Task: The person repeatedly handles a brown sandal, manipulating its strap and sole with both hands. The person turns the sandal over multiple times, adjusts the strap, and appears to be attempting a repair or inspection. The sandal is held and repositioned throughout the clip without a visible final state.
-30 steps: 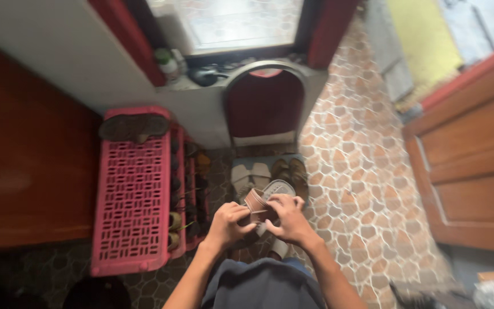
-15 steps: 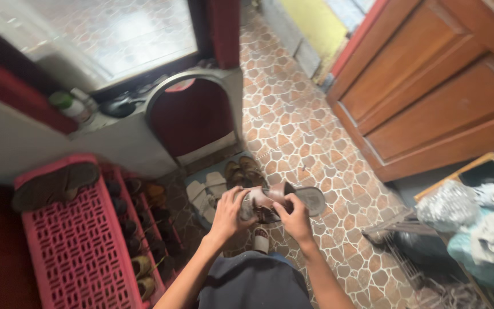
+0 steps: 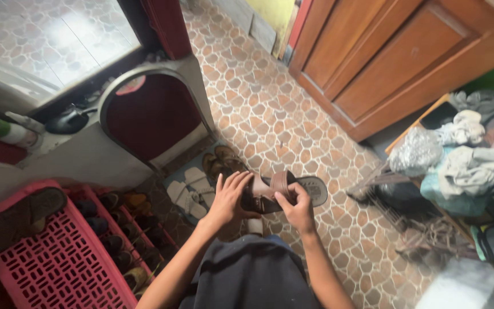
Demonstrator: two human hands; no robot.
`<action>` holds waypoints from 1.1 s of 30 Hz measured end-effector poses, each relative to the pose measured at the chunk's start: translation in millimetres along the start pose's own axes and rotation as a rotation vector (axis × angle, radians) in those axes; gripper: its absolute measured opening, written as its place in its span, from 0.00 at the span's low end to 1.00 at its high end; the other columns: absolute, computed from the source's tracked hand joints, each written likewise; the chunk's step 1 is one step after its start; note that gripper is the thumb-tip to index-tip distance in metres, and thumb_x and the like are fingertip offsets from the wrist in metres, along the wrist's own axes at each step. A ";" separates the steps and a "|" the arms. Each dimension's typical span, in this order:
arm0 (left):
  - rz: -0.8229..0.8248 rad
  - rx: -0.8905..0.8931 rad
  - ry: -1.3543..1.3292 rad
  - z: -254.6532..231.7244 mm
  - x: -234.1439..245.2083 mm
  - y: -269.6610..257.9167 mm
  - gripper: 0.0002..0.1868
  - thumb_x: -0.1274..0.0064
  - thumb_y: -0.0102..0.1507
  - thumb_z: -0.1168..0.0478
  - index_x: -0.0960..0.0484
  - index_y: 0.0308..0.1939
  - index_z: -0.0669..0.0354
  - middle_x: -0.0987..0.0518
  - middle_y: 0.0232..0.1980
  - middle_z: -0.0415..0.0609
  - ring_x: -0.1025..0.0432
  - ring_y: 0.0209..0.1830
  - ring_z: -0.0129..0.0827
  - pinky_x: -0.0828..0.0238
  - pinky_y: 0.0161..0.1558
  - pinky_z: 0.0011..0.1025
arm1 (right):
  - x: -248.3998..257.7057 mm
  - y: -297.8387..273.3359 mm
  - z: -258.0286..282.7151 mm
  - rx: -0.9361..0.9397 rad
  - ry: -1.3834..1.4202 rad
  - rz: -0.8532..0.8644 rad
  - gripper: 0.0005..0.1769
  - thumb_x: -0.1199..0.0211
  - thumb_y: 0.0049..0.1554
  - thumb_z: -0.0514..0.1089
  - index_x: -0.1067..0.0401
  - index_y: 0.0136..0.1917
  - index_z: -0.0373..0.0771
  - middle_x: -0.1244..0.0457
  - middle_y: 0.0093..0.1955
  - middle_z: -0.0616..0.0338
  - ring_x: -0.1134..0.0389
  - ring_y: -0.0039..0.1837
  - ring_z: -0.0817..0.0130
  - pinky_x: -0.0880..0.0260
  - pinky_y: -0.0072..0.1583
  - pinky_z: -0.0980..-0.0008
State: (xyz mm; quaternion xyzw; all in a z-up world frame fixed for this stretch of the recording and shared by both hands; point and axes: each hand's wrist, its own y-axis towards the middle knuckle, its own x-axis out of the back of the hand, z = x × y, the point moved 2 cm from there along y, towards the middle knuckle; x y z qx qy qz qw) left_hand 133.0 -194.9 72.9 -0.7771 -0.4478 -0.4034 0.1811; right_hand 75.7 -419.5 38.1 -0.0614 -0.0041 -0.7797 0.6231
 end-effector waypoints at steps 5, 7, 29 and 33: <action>-0.022 -0.070 -0.011 -4.0 3.1 -1.1 0.64 0.28 0.41 0.31 0.35 0.72 0.60 0.32 0.72 0.54 0.43 0.76 0.49 0.61 0.74 0.60 | 2.0 -3.8 3.0 -0.037 0.164 -0.018 0.05 0.32 0.57 0.33 0.29 0.45 0.34 0.31 0.41 0.63 0.33 0.42 0.82 0.34 0.45 0.79; -0.045 -0.103 -0.019 -7.3 3.9 -3.5 0.62 0.29 0.42 0.31 0.34 0.72 0.61 0.31 0.71 0.54 0.42 0.75 0.49 0.60 0.75 0.59 | 3.6 -6.7 4.9 -0.043 0.188 -0.024 0.05 0.33 0.57 0.33 0.28 0.45 0.34 0.30 0.41 0.62 0.32 0.43 0.82 0.33 0.46 0.79; -0.284 0.019 0.028 -23.2 22.0 -48.1 0.53 0.29 0.47 0.42 0.33 0.70 0.62 0.34 0.71 0.58 0.43 0.74 0.55 0.60 0.73 0.58 | -19.9 2.7 7.7 -0.114 0.193 0.024 0.05 0.31 0.56 0.31 0.27 0.44 0.33 0.30 0.40 0.60 0.32 0.41 0.79 0.32 0.45 0.77; -0.492 0.063 -0.027 -29.6 36.1 -62.6 0.43 0.29 0.51 0.50 0.29 0.66 0.59 0.33 0.72 0.58 0.43 0.76 0.54 0.55 0.75 0.56 | -30.0 10.1 11.7 -0.101 0.303 -0.059 0.05 0.31 0.57 0.33 0.27 0.45 0.34 0.30 0.42 0.60 0.31 0.43 0.78 0.30 0.49 0.77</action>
